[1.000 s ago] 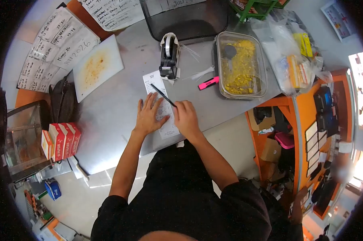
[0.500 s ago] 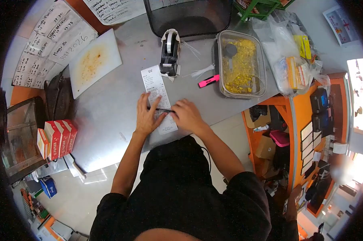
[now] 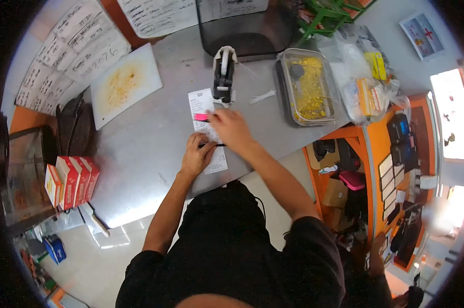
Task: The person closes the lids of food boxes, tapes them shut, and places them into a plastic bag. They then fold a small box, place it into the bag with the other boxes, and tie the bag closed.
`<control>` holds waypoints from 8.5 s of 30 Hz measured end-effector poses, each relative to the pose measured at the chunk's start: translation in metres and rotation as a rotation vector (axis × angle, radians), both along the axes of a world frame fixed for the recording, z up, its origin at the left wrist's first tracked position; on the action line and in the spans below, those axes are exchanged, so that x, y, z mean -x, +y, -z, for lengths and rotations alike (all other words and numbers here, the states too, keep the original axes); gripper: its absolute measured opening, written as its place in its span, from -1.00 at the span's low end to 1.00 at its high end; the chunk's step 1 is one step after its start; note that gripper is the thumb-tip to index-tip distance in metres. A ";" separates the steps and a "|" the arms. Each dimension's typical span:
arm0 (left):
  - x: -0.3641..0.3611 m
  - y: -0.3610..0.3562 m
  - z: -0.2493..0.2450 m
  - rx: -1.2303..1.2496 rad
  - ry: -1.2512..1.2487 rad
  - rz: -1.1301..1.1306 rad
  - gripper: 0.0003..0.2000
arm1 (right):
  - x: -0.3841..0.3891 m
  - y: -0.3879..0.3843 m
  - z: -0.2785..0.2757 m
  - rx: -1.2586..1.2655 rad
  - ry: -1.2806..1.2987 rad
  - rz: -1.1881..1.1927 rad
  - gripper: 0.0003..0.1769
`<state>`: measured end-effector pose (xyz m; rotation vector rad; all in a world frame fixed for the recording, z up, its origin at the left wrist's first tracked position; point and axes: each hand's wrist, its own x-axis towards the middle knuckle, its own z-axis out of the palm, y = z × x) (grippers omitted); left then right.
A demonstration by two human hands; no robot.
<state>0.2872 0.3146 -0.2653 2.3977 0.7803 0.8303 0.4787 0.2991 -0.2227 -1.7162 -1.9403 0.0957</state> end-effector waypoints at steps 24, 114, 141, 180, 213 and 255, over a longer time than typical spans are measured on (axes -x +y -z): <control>0.099 0.080 0.012 -0.191 0.216 -0.876 -0.67 | -0.563 -0.037 -0.089 -0.098 -0.080 0.881 -0.60; 0.025 -0.280 -0.190 0.626 -1.569 -0.896 -0.88 | 0.002 -0.052 -0.177 1.036 2.093 -0.819 -0.38; 0.310 -0.183 -0.091 1.076 -1.228 -1.227 -0.79 | 0.408 0.061 -0.118 0.158 0.630 -0.805 -0.65; 0.464 -0.106 -0.137 1.469 -0.997 -0.417 -0.86 | 0.423 -0.099 -0.094 0.827 1.770 -0.076 -0.92; 0.502 -0.108 -0.114 1.375 -0.800 -0.365 -0.45 | 0.363 -0.096 -0.084 0.607 2.332 -0.303 -0.50; 0.453 -0.089 -0.099 0.580 0.591 -0.862 -0.05 | 0.368 0.010 -0.035 0.815 0.177 -0.594 -0.16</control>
